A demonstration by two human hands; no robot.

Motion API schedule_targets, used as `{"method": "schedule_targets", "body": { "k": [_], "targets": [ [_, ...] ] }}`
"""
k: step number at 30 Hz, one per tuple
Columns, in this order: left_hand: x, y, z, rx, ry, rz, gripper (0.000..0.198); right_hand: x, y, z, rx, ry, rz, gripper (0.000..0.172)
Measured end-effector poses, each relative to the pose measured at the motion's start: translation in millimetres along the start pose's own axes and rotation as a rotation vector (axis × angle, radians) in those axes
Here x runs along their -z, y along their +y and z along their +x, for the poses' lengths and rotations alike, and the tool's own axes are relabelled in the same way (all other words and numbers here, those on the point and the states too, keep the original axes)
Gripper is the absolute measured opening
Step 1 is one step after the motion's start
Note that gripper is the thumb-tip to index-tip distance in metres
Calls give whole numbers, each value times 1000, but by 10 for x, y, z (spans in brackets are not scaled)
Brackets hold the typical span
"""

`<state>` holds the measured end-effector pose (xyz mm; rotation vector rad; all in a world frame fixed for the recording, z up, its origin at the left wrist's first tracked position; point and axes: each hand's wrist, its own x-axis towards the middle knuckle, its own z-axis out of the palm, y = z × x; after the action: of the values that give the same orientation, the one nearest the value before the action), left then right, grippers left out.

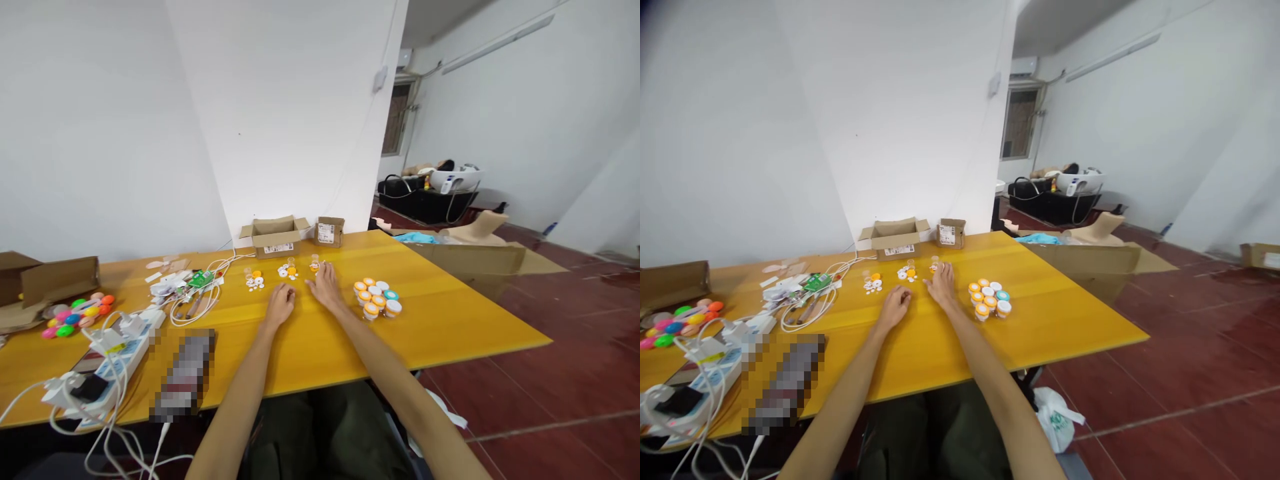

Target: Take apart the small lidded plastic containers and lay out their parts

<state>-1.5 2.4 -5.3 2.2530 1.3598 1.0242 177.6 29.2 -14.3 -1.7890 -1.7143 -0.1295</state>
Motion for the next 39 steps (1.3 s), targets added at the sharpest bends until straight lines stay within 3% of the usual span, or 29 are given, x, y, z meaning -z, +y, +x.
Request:
{"method": "schedule_targets", "body": {
  "k": [7,10,17,22,28,33,37,39],
  "targets": [
    [14,4,56,-43,-6,30,19,386,-147,-630,266,-29,-142,40],
    [30,51,47,-59,-7,42,20,600,-62,-834,262,-12,-180,37],
    [55,176,3,-92,10,47,23,1015,401,-1170,138,152,-265,42],
    [73,222,-19,-120,-6,50,25,966,594,-1272,153,207,-265,35],
    [107,396,-43,-138,-21,-19,24,868,619,-1314,246,187,-175,27],
    [55,596,-90,-205,-142,-191,13,692,411,-1224,320,111,24,25],
    [-68,597,-138,-256,-268,-238,18,504,162,-1049,309,59,147,42],
    [-113,542,-139,-232,-254,-216,15,446,54,-958,256,27,176,48]
  ]
}}
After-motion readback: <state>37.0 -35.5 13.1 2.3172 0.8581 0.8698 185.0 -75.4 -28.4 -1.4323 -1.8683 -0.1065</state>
